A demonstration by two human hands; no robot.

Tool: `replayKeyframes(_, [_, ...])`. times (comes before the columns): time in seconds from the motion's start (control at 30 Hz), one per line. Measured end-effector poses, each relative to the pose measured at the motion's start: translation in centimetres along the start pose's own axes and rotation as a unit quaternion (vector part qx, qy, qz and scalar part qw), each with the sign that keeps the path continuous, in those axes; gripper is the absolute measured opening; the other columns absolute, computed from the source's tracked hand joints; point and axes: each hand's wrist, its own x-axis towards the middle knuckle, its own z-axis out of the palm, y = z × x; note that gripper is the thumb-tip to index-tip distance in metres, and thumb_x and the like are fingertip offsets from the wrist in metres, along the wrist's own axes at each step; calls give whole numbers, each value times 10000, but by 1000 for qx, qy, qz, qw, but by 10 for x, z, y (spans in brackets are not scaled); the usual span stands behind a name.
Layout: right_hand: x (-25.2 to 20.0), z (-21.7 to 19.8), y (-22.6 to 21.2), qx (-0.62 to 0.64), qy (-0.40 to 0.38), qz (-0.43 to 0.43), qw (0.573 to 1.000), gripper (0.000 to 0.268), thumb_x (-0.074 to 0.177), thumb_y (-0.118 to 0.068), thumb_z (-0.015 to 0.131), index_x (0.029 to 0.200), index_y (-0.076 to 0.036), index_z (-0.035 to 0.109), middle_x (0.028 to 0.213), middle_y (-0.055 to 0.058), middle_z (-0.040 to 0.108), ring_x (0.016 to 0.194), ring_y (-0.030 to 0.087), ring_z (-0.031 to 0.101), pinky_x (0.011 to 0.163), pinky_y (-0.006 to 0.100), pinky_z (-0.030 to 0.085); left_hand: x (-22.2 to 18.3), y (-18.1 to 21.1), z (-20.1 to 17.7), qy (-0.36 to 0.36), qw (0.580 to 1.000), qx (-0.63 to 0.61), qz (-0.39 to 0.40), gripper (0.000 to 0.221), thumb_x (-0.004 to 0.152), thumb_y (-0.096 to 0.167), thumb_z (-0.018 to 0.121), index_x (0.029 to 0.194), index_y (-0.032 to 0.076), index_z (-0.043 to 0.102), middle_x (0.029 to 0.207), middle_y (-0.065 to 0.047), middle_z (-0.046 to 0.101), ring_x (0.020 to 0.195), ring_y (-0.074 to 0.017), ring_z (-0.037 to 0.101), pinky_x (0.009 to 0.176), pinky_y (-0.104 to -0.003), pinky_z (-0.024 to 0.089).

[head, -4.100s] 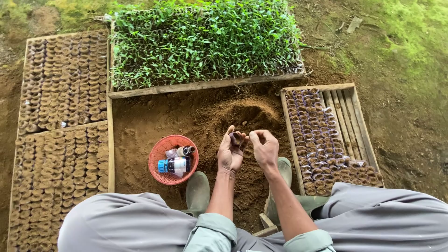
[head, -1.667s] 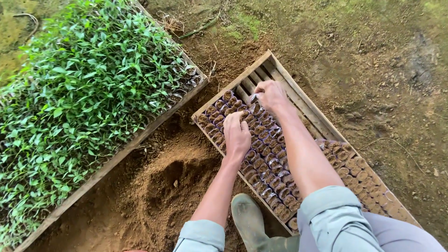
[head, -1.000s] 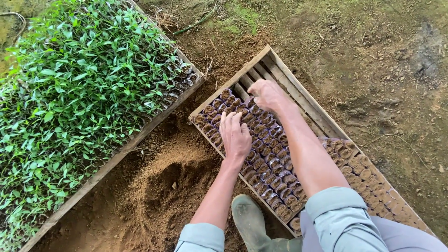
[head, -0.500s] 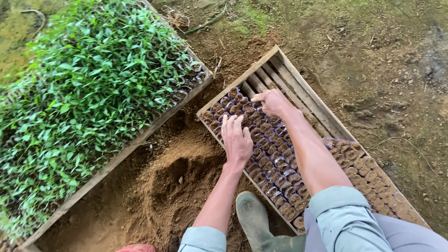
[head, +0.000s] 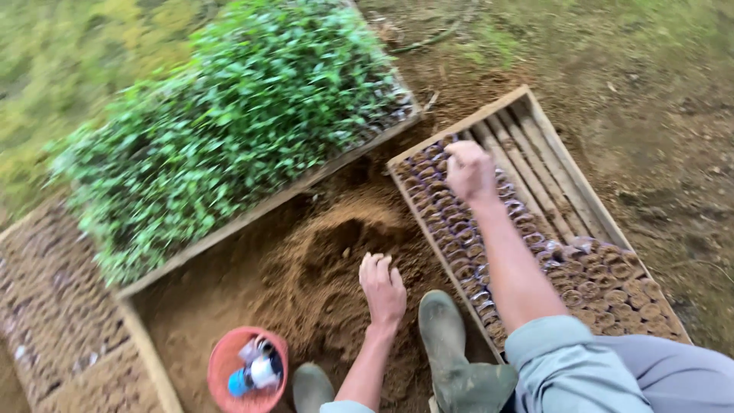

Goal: Wrapping small soil blocks with plastic film for seedlings

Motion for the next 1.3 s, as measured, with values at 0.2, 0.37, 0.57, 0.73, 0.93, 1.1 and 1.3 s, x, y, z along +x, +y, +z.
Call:
replayKeyframes(0.2, [-134,119,-140,13,-172,-113,979,225,834,-40,549,988,-130,685,830,56,671,839,269,673,864,369,564,-75,-59,-30,3,990,-45,-135,213,845,-25,644,1010,109,660,1069,-1,573,1004,-273,676,837,-472,606])
replayKeyframes(0.37, [-179,41,-268,54,-404,24,913,127,893,-185,559,939,-254,655,918,4,678,846,336,733,765,476,603,-100,-81,-62,-1,962,-132,-237,90,944,101,589,933,131,674,828,-82,645,805,-295,715,713,-443,564])
replayKeyframes(0.57, [-192,28,-309,-82,-464,-73,879,341,962,-500,526,836,-209,652,824,58,692,860,315,720,763,466,564,-115,-89,-87,4,964,-22,-266,226,969,368,554,970,173,666,905,-114,703,927,-377,686,825,-545,506])
replayKeyframes(0.73, [-192,35,-331,-18,-464,-63,883,149,972,-264,496,882,-233,612,892,47,664,823,356,721,724,507,581,-115,-98,-101,50,925,-128,-355,308,1000,404,563,884,146,682,798,-137,720,847,-392,713,727,-524,511])
replayKeyframes(0.93, [-192,39,-367,-81,-469,-142,868,285,941,-445,560,819,-228,699,953,11,722,1087,240,665,1090,541,424,-122,-97,-122,119,902,-199,-365,237,1008,246,546,945,82,705,836,-161,706,868,-393,713,811,-527,552])
replayKeyframes(1.1, [-179,40,-404,33,-430,-46,901,229,962,-302,565,924,-108,682,953,161,595,875,459,675,759,591,559,-119,-113,-117,144,862,-251,-416,209,1011,218,535,970,121,716,829,-150,741,874,-386,737,793,-500,570])
replayKeyframes(1.3, [-175,63,-477,96,-356,-146,918,113,914,-360,674,996,-283,657,922,29,585,844,372,688,742,508,593,-122,-114,-147,190,808,-340,-443,191,993,229,556,950,90,678,804,-146,727,874,-341,735,833,-467,543])
